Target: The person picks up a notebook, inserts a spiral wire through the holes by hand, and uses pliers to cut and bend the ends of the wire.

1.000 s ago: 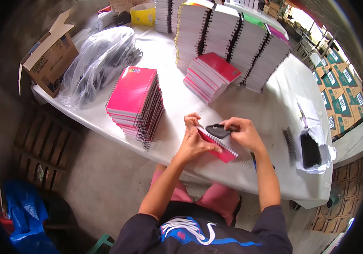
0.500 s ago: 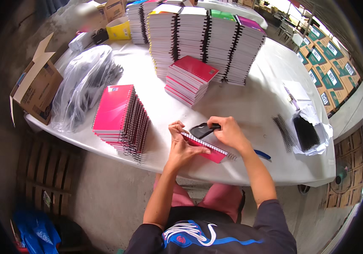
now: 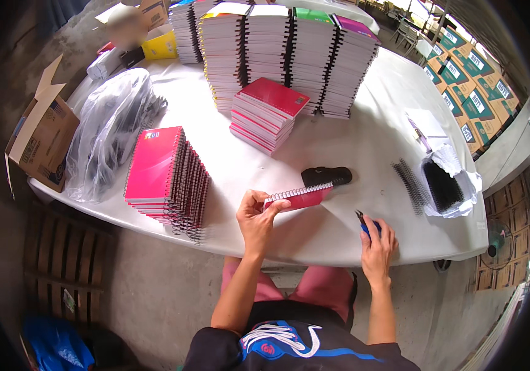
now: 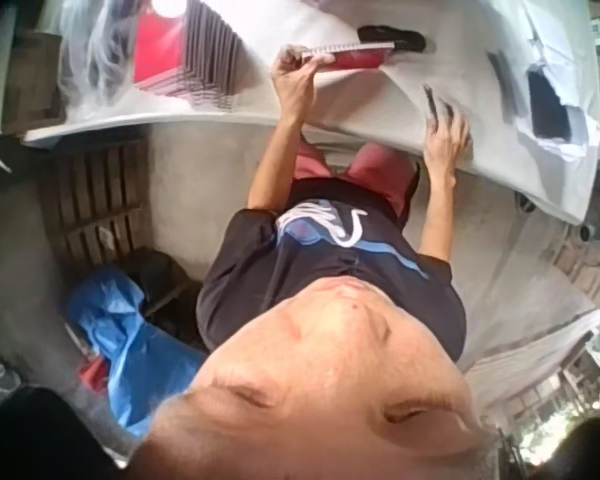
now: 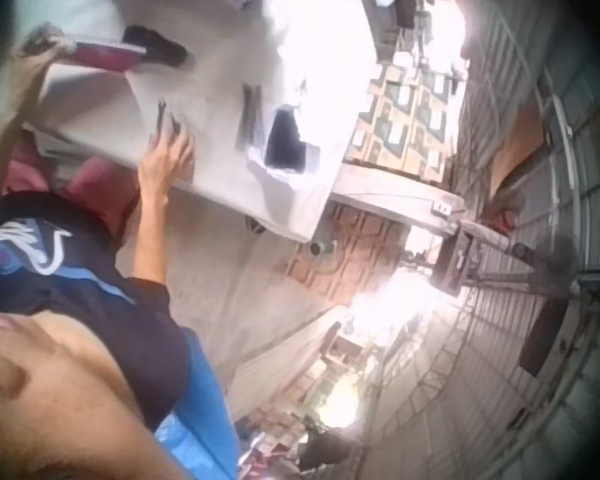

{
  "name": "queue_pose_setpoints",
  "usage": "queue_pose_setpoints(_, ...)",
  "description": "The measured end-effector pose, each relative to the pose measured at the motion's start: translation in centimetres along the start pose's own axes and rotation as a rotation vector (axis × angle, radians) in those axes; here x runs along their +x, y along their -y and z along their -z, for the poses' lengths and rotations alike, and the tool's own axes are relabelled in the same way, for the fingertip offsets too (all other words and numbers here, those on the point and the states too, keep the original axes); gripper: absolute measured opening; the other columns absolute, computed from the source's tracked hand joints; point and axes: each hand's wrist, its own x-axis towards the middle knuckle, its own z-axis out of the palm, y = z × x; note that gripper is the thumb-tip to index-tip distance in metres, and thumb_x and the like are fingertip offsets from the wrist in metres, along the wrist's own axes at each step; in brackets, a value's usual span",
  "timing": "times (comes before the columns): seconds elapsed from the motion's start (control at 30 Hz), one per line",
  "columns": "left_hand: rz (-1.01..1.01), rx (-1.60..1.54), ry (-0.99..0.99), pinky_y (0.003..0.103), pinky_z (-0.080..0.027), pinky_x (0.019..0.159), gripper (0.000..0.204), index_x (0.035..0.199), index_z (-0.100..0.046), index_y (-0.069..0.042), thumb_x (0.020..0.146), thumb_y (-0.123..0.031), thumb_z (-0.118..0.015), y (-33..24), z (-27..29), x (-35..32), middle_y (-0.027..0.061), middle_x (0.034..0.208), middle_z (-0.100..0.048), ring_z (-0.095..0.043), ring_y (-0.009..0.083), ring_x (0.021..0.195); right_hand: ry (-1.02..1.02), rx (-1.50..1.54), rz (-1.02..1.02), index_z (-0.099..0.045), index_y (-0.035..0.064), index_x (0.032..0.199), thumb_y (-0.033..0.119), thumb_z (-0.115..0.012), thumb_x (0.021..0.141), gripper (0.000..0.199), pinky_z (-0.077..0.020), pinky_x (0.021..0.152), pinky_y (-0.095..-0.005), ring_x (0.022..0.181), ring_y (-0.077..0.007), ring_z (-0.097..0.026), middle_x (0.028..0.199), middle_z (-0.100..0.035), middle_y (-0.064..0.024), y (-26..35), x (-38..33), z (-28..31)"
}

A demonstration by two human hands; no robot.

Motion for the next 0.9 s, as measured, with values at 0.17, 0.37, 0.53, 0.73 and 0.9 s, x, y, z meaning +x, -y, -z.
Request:
queue_pose_setpoints(0.17, -0.359, 0.243, -0.012, 0.024, -0.044, 0.059, 0.031, 0.069, -0.052, -0.002, 0.063, 0.0, -0.082, -0.1, -1.2, -0.6, 0.004, 0.075, -0.054, -0.052, 0.0107, 0.068, -0.009, 0.341, 0.167, -0.064, 0.0216, 0.115, 0.032, -0.06, 0.087, 0.031, -0.0311, 0.095, -0.0497, 0.106, -0.0276, -0.051, 0.113, -0.055, -0.0079, 8.9, 1.4, 3.3)
queue_pose_setpoints(0.37, -0.571, 0.514, 0.02, 0.026, -0.05, 0.064, 0.024, 0.08, -0.061, 0.002, 0.064, 0.014, -0.074, -1.5, -1.8, -1.3, 0.0072, 0.081, -0.057, -0.058, 0.0133, 0.074, -0.046, 0.167, 0.345, -0.065, 0.0229, 0.114, 0.031, -0.062, 0.085, 0.03, -0.0291, 0.097, -0.0478, 0.107, -0.0259, -0.05, 0.113, -0.055, -0.0067, 12.7, 2.5, 2.8)
queue_pose_setpoints(0.53, -0.592, 0.486, 0.044, 0.027, -0.056, 0.064, 0.026, 0.083, -0.063, 0.002, 0.063, 0.018, -0.068, -1.3, -1.3, -1.2, 0.0076, 0.081, -0.056, -0.061, 0.0143, 0.074, -0.003, 0.194, 0.364, -0.065, 0.0199, 0.112, 0.03, -0.061, 0.086, 0.028, -0.0371, 0.089, -0.0461, 0.102, -0.0271, -0.053, 0.108, -0.057, -0.0081, 13.0, 2.8, 2.5)
queue_pose_setpoints(0.73, -0.598, 0.466, 0.055, 0.027, -0.058, 0.065, 0.022, 0.079, -0.06, 0.003, 0.066, 0.018, -0.067, -1.1, -1.3, -1.4, 0.0075, 0.081, -0.054, -0.062, 0.0141, 0.074, 0.877, 1.518, -0.414, -0.056, 0.0104, 0.121, 0.03, -0.052, 0.095, 0.033, -0.0496, 0.07, -0.0326, 0.09, -0.0173, -0.058, 0.097, -0.06, -0.0052, 10.5, 3.3, 1.5)
queue_pose_setpoints(0.9, -0.484, 0.357, -0.053, 0.022, -0.049, 0.063, 0.019, 0.077, -0.059, 0.0, 0.071, 0.01, -0.073, -1.8, -1.8, -1.0, 0.0051, 0.079, -0.053, -0.056, 0.0089, 0.069, 0.381, 0.963, 0.031, -0.054, 0.0078, 0.123, 0.029, -0.046, 0.097, 0.034, -0.0451, 0.087, -0.0328, 0.101, -0.0187, -0.056, 0.104, -0.059, -0.0083, 10.2, 3.2, 0.7)
